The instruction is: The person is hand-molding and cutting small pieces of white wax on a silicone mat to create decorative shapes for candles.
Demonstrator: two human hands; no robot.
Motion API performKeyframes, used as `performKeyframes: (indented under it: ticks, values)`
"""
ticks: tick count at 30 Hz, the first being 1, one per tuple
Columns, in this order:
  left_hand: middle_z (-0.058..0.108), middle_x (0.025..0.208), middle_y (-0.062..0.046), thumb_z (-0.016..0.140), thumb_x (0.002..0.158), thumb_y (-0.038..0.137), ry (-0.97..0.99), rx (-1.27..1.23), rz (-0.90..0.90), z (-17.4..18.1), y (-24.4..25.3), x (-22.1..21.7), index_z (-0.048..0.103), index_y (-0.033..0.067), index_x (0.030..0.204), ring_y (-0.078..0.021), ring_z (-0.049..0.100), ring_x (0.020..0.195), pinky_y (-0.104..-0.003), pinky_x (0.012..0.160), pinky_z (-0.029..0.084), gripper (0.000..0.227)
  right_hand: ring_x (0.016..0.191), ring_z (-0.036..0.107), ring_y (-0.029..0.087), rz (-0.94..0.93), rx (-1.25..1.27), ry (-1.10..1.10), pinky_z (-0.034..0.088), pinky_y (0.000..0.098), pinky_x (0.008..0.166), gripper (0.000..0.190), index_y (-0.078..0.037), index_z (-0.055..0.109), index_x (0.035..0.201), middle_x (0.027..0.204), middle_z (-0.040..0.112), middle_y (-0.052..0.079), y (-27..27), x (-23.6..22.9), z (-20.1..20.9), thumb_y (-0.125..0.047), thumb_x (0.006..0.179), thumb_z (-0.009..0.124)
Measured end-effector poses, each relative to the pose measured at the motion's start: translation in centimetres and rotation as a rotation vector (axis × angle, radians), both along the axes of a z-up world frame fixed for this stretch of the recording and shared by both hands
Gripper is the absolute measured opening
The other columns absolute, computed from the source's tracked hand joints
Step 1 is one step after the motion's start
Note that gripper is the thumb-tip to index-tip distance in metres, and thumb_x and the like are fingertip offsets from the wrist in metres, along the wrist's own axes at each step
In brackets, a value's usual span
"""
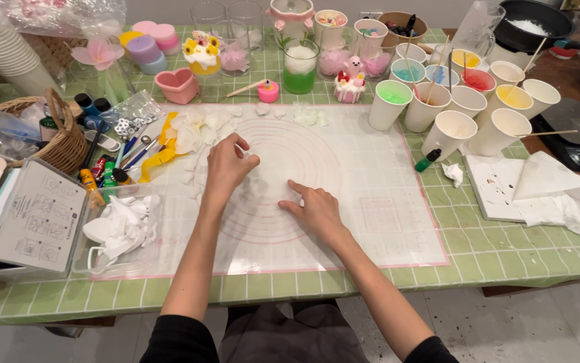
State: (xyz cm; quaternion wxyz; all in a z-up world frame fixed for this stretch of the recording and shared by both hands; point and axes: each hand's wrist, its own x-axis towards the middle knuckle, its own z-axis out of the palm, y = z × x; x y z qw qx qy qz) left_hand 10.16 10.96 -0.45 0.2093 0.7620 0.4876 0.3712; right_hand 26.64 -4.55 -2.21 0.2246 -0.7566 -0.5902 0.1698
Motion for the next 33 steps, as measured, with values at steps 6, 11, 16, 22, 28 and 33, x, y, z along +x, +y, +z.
performKeyframes:
  ticks: [6,11,16,22,28,33]
  values:
    - [0.068,0.085,-0.007,0.077,0.085,0.009,-0.663,-0.492,-0.445,-0.2,1.6,-0.9,0.064,0.0043,0.088,-0.0162,0.069,0.075,-0.034,0.071,0.060,0.014,0.064,0.061,0.020,0.023,0.323,0.234,0.052,0.0320,0.064,0.049,-0.017,0.071,0.135,0.075,0.074,0.012,0.8,0.4,0.0,-0.034,0.090,0.080]
    - [0.072,0.090,-0.007,0.073,0.091,0.005,-0.834,-0.582,-0.614,-1.2,1.1,1.0,0.071,-0.0009,0.092,-0.0152,0.073,0.083,-0.032,0.082,0.062,0.007,0.066,0.058,0.003,0.096,0.502,0.720,0.051,0.0212,0.054,0.050,-0.015,0.062,0.141,0.104,0.077,0.003,3.8,-0.1,1.8,-0.020,0.092,0.074]
    - [0.073,0.095,-0.007,0.071,0.094,0.005,-0.928,-0.546,-0.589,-3.6,1.3,2.0,0.074,-0.0037,0.098,-0.0143,0.070,0.086,-0.032,0.085,0.061,0.010,0.063,0.054,0.003,0.110,0.578,0.687,0.051,0.0209,0.056,0.051,-0.012,0.064,0.140,0.114,0.076,0.003,5.7,0.2,0.5,-0.015,0.091,0.077]
    - [0.071,0.104,-0.008,0.068,0.095,0.005,-0.991,-0.526,-0.579,-5.0,0.4,3.0,0.076,-0.0058,0.099,-0.0146,0.069,0.093,-0.032,0.088,0.060,0.014,0.063,0.054,0.005,0.146,0.590,0.738,0.048,0.0220,0.057,0.046,-0.006,0.069,0.137,0.107,0.071,0.006,6.5,0.6,-1.0,-0.013,0.092,0.078]
    - [0.069,0.109,-0.007,0.067,0.095,0.004,-0.998,-0.540,-0.553,-5.7,-0.6,3.2,0.077,-0.0069,0.095,-0.0144,0.067,0.095,-0.029,0.088,0.055,0.015,0.062,0.054,0.004,0.082,0.602,0.739,0.050,0.0207,0.055,0.043,-0.007,0.071,0.131,0.109,0.075,0.003,6.0,0.6,-1.8,-0.015,0.089,0.079]
    - [0.069,0.109,-0.006,0.067,0.094,0.005,-0.915,-0.516,-0.553,-5.6,-1.0,3.5,0.078,-0.0069,0.092,-0.0128,0.064,0.097,-0.028,0.090,0.051,0.016,0.059,0.055,0.004,0.006,0.567,0.740,0.047,0.0210,0.054,0.041,-0.007,0.074,0.128,0.097,0.078,0.003,5.5,0.9,-2.2,-0.015,0.088,0.081]
